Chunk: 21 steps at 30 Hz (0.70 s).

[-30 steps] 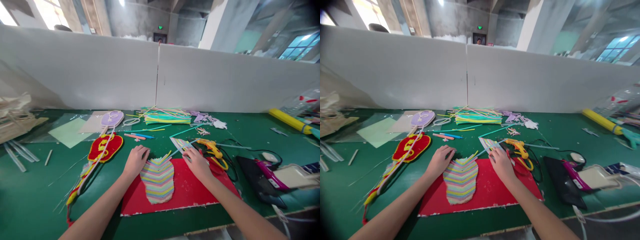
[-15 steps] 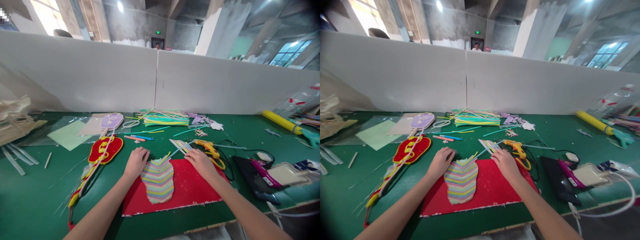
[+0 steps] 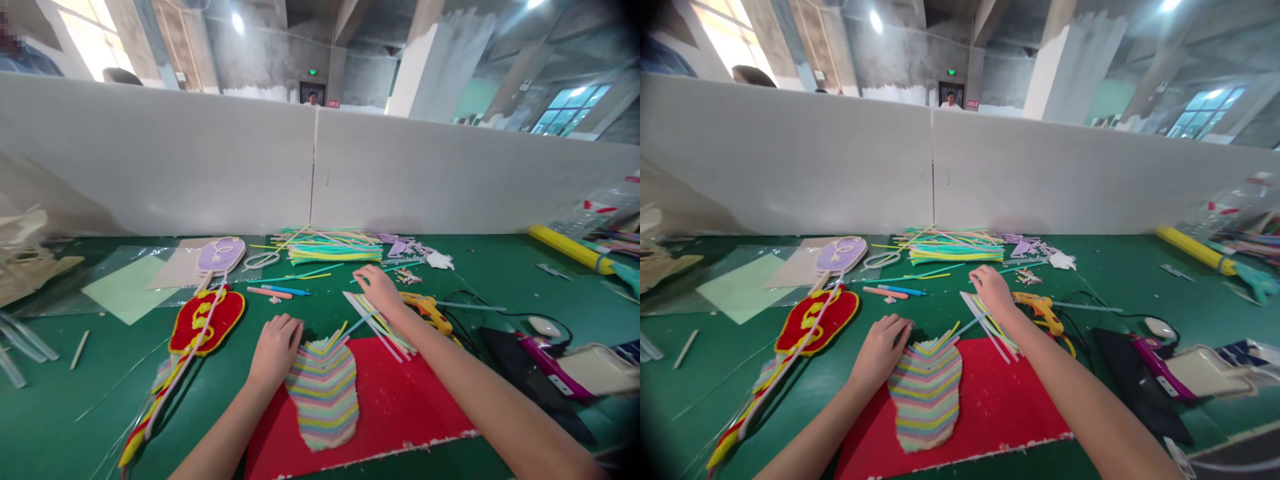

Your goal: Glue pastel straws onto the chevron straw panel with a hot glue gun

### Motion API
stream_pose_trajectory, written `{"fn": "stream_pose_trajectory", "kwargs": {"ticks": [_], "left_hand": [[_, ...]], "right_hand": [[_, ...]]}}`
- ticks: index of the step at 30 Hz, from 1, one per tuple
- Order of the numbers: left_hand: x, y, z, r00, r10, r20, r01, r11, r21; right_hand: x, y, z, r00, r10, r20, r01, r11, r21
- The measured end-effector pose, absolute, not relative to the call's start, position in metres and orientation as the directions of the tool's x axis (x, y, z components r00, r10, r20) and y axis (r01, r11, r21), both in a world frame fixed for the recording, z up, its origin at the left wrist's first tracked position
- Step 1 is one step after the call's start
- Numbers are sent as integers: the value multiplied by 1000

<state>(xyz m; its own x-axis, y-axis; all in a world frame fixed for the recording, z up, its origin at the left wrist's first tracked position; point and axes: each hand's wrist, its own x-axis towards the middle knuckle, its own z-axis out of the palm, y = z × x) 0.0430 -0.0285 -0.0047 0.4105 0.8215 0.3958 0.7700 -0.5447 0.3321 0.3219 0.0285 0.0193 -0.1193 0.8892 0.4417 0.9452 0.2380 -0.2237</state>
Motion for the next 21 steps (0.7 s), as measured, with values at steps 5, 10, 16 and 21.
{"fn": "stream_pose_trajectory", "kwargs": {"ticks": [5,10,16,21], "left_hand": [[42,-28,-5,408,827,387,758,-543,361],[42,-30,-4,393,842,369,756,-524,391],[42,-30,-4,390,859,333,762,-503,407],[42,-32,-3,386,867,315,775,-490,398]], "right_hand": [[320,108,24,-89,891,446,973,174,-153],[314,150,21,-88,924,372,989,126,-77],[308,182,19,-42,941,337,998,58,-38],[291,211,15,-55,952,300,996,74,-52]]}}
